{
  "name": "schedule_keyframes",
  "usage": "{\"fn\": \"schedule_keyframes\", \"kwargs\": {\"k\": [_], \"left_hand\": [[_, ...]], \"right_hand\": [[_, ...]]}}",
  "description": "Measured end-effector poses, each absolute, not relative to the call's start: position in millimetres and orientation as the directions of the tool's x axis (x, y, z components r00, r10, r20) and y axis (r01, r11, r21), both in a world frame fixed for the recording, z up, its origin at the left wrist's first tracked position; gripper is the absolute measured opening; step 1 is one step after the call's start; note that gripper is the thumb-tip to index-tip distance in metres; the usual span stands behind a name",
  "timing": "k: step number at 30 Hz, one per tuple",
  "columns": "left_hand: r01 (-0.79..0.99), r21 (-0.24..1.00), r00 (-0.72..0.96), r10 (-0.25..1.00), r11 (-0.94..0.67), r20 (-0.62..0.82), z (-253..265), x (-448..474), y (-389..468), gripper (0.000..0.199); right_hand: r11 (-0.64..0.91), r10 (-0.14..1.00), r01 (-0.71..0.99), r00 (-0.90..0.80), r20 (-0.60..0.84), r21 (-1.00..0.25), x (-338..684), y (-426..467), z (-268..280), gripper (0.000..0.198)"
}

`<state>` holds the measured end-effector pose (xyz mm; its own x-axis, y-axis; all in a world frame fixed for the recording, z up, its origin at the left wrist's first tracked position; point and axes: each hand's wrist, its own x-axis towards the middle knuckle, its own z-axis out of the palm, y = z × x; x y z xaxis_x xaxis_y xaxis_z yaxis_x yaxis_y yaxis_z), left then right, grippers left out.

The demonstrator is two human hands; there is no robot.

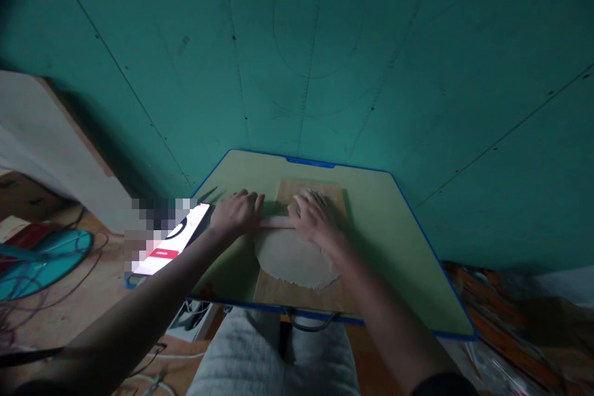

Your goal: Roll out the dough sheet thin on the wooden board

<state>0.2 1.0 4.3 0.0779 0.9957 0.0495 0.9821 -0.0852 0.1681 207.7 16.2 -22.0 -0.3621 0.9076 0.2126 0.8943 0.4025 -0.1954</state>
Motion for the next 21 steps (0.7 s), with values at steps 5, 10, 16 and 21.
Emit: {"fn": "schedule_keyframes", "kwargs": {"k": [5, 10, 16, 21], "left_hand": [[0.975, 0.219, 0.016, 1.0, -0.017, 0.01, 2, 0, 34, 0.06], [0.977, 0.211, -0.006, 1.0, 0.004, 0.008, 5, 1, 32, 0.06], [0.987, 0.133, 0.091, 0.996, -0.092, 0.017, 4, 1, -13, 0.051], [0.95, 0.233, 0.138, 0.949, -0.208, 0.284, -9, -7, -55, 0.03]], "right_hand": [[0.351, 0.933, 0.92, -0.328, 0.148, -0.177, 203, 47, -10, 0.039], [0.346, 0.935, 0.921, -0.32, 0.155, -0.182, 200, 45, -10, 0.036], [0.403, 0.904, 0.908, -0.376, 0.201, -0.113, 201, -12, -15, 0.043], [0.496, 0.841, 0.867, -0.467, 0.273, -0.045, 202, -55, -17, 0.03]]}}
